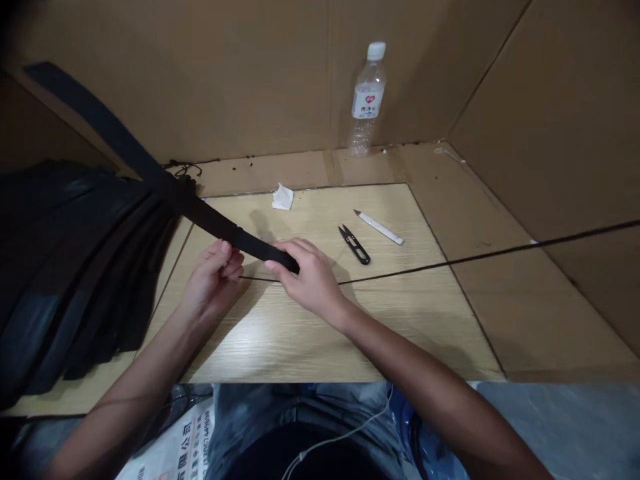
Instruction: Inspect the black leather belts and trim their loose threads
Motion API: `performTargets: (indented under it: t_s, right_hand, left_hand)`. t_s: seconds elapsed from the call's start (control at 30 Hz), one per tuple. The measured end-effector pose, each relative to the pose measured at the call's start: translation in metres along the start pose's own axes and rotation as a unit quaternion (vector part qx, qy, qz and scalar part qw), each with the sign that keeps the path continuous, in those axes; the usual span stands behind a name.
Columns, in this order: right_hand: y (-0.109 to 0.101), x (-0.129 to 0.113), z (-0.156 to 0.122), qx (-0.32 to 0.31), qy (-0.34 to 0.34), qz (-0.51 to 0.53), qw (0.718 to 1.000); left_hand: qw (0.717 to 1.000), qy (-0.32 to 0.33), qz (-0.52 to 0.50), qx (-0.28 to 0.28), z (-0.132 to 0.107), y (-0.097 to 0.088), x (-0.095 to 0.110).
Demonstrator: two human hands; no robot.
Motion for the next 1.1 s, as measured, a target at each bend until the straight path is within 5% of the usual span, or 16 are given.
performTargets:
  t_s: [0.3,0.4,0.67,0.93,1.0,1.1]
  right_hand:
    - [0.0,-0.003,-0.005,0.028,-0.004,-0.114,0.993]
    - [-0.002,0.004,-0.001,0.018,0.027,-0.072,0.997]
    - [0.017,0.001,-0.005,-0.215,0.075,0.128,0.965]
    - [0.014,0.013,-0.002,-0.11,0.048,0.035,0.992]
    - [0.0,0.001,0.004,-0.078,0.019,0.063,0.995]
    - [-0.049,-0.039,0.013,-0.024,-0.048,0.105,0.993]
  left_hand:
    - [0.998,0.0,0.057,0.014,-0.001,0.005,-0.009]
    - [0.998,0.017,0.067,0.015,-0.003,0.005,-0.004]
    - [0.999,0.048,0.017,-0.017,0.002,-0.004,0.015]
    - [0.992,0.099,0.074,0.011,-0.003,0.0,0.017]
    - [0.988,0.118,0.101,0.017,-0.004,-0.002,0.021]
    - [0.981,0.134,0.138,0.021,-0.004,-0.005,0.024]
Point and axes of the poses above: each hand's wrist, its own z-axis towards the middle knuckle, its own y-axis out of the palm, x = y × z, the point moved 6 cm from there along z, towards the middle knuckle, and after that the axes turned 2 degrees about -z, right-handed, at the moved point
